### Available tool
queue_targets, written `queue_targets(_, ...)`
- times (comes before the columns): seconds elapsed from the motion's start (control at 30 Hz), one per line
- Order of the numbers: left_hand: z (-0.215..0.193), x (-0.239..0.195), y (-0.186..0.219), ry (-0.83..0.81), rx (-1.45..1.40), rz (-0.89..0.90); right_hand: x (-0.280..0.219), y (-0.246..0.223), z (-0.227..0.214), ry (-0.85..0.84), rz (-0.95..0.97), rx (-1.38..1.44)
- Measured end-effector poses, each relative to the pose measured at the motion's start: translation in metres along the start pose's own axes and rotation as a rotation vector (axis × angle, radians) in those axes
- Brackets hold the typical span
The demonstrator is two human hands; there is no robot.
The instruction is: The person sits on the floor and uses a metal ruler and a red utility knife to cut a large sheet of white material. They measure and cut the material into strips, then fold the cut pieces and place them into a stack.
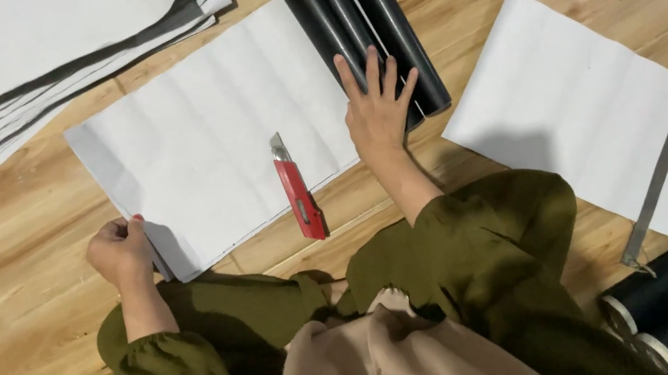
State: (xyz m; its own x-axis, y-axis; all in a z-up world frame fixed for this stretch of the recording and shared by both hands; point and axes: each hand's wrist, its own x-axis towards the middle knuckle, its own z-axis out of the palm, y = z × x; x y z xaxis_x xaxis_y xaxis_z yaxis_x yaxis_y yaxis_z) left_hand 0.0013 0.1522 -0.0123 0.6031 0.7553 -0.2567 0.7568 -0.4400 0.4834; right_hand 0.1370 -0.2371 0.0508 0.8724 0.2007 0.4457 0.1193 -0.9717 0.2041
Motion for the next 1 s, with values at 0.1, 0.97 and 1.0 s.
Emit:
queue_targets(0.1, -0.009, -0.009, 0.011, -0.011, -0.02, 0.004, 0.009, 0.014, -0.013, -0.079, 0.053, 0.108)
queue_targets(0.97, -0.034, -0.013, 0.029, 0.016, 0.135, 0.021, 0.022, 0.016, 0.013, -0.28, -0.156, 0.162)
queue_targets(1.0, -0.033, -0.012, 0.027, 0.039, 0.162, 0.034, 0.028, 0.019, 0.015, -0.313, -0.074, 0.105)
